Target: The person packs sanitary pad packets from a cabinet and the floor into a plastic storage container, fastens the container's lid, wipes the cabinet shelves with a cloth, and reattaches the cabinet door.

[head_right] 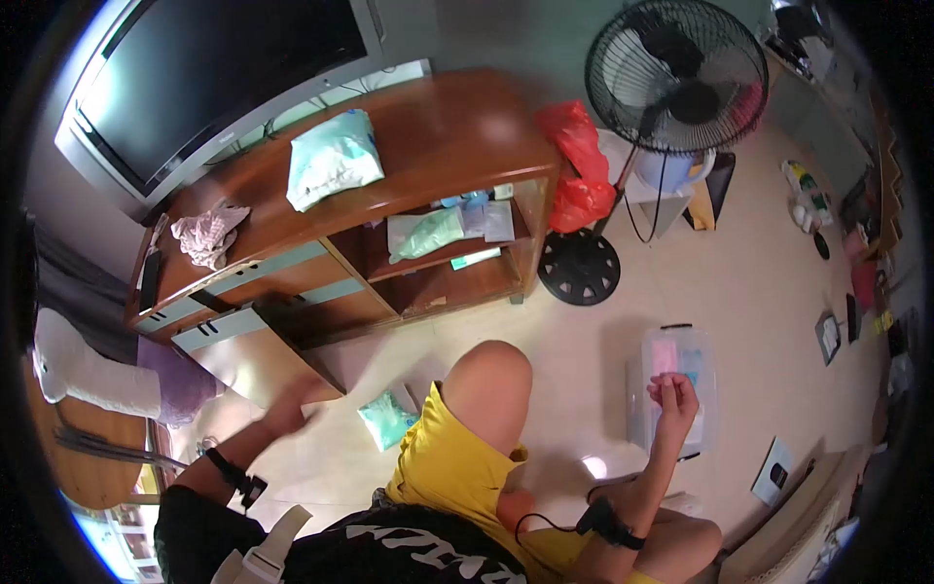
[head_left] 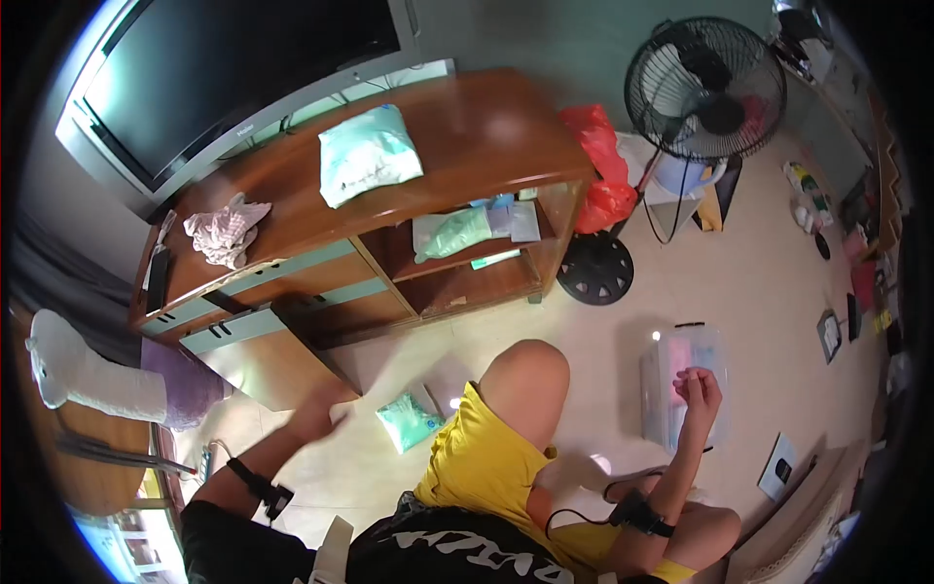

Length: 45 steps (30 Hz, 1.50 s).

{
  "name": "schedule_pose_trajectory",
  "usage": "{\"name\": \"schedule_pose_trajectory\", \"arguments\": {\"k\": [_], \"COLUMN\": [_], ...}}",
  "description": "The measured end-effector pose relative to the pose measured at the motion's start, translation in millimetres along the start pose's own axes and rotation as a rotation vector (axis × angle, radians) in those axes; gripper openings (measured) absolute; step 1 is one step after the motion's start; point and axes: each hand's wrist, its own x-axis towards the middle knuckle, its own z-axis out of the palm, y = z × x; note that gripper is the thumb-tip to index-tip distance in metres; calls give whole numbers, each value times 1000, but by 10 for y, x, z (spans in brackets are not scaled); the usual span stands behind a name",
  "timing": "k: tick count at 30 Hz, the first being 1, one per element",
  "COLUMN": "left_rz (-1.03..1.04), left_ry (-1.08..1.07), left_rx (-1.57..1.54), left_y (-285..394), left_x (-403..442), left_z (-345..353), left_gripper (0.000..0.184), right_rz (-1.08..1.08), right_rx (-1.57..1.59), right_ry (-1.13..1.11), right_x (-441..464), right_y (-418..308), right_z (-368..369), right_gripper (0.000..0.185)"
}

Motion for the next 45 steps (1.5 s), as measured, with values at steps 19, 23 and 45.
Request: {"name": "schedule_pose_trajectory", "arguments": {"k": [19, 23, 45], "left_rz": [240, 244, 413], "left_ry": [442, 482, 270], "left_rx": [285, 433, -269], "left_y": [992, 590, 1360], "left_x": [2924, 3158, 1944], "left_z": [-2163, -1963, -1165], "left_gripper": [56, 53, 54], "right_rz": [88, 132, 132], "right_rx": [-51, -49, 1], "right_ry": [-139, -46, -93], "right_x": [-174, -179, -164], "right_y": [146, 306, 515], "right_z": [49, -87, 9], "right_gripper": [13, 16, 16]}}
